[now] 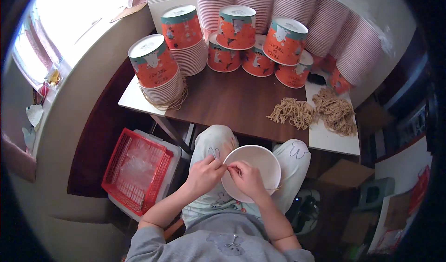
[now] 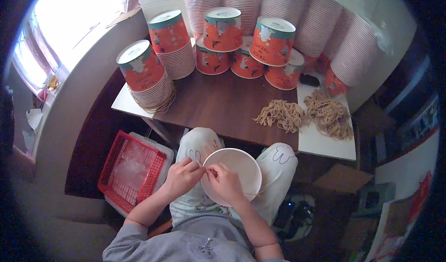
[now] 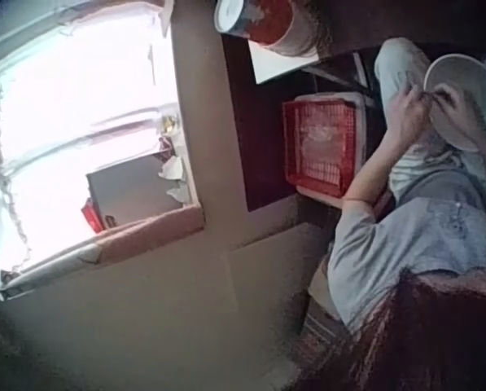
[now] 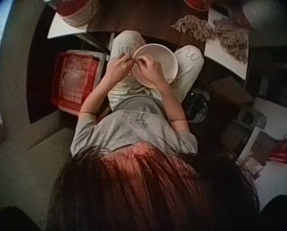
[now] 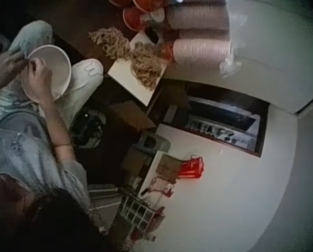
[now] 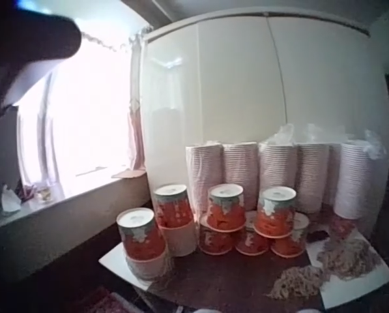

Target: Threading pre-cut lengths of string through holes in paper buckets to create carry handles.

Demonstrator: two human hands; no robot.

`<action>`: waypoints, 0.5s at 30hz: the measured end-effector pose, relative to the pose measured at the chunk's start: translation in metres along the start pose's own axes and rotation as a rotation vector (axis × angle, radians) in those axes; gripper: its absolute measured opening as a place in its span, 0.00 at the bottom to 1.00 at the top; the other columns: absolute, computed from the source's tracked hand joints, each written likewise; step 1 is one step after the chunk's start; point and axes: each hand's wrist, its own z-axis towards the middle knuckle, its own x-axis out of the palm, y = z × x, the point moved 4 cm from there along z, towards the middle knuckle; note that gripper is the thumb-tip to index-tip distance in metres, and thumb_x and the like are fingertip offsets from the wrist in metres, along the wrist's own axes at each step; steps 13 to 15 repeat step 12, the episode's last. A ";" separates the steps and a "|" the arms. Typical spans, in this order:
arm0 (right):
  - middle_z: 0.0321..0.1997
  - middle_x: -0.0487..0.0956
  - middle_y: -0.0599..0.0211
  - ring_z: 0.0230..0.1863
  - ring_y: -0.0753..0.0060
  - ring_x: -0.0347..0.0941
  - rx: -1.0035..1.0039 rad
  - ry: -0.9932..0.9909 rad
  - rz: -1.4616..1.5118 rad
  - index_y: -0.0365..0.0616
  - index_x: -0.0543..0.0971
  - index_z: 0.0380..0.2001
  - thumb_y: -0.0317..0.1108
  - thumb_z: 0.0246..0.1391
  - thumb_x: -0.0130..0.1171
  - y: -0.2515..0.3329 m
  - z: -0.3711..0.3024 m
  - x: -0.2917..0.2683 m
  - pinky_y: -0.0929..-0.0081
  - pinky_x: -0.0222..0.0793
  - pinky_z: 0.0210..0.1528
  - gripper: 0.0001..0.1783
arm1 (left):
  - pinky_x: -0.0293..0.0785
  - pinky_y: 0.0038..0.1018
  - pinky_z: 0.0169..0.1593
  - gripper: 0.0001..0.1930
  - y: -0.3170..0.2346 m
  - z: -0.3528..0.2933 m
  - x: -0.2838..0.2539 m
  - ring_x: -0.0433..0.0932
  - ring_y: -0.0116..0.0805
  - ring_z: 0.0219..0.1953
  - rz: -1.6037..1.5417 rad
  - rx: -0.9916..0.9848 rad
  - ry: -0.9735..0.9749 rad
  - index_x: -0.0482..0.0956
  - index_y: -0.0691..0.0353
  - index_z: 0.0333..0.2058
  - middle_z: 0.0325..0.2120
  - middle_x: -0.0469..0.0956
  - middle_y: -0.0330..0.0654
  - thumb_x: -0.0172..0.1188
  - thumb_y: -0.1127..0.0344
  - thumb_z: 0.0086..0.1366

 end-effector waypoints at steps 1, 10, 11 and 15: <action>0.26 0.76 0.59 0.26 0.62 0.75 0.002 -0.003 0.001 0.41 0.75 0.29 0.29 0.46 0.57 -0.001 0.001 0.001 0.71 0.69 0.27 0.06 | 0.70 0.23 0.24 0.11 0.003 0.000 0.002 0.70 0.29 0.24 -0.054 -0.015 -0.015 0.77 0.56 0.27 0.19 0.69 0.33 0.58 0.69 0.40; 0.24 0.73 0.61 0.25 0.58 0.72 -0.006 -0.134 -0.261 0.45 0.73 0.24 0.33 0.47 0.53 -0.007 0.008 0.006 0.63 0.67 0.25 0.04 | 0.73 0.32 0.30 0.08 0.027 -0.006 0.012 0.75 0.40 0.28 -0.346 -0.311 -0.069 0.75 0.60 0.30 0.25 0.75 0.42 0.57 0.69 0.49; 0.24 0.74 0.62 0.25 0.58 0.72 0.001 -0.125 -0.263 0.45 0.73 0.24 0.33 0.47 0.54 -0.007 0.008 0.007 0.63 0.67 0.26 0.04 | 0.73 0.32 0.31 0.08 0.028 -0.007 0.016 0.75 0.40 0.29 -0.353 -0.320 -0.026 0.75 0.60 0.31 0.26 0.75 0.42 0.57 0.69 0.50; 0.24 0.74 0.62 0.25 0.58 0.72 0.009 -0.115 -0.265 0.45 0.73 0.25 0.33 0.47 0.54 -0.007 0.008 0.007 0.63 0.67 0.26 0.05 | 0.73 0.32 0.33 0.08 0.030 -0.010 0.022 0.76 0.40 0.30 -0.362 -0.330 0.018 0.76 0.60 0.31 0.27 0.75 0.43 0.57 0.69 0.50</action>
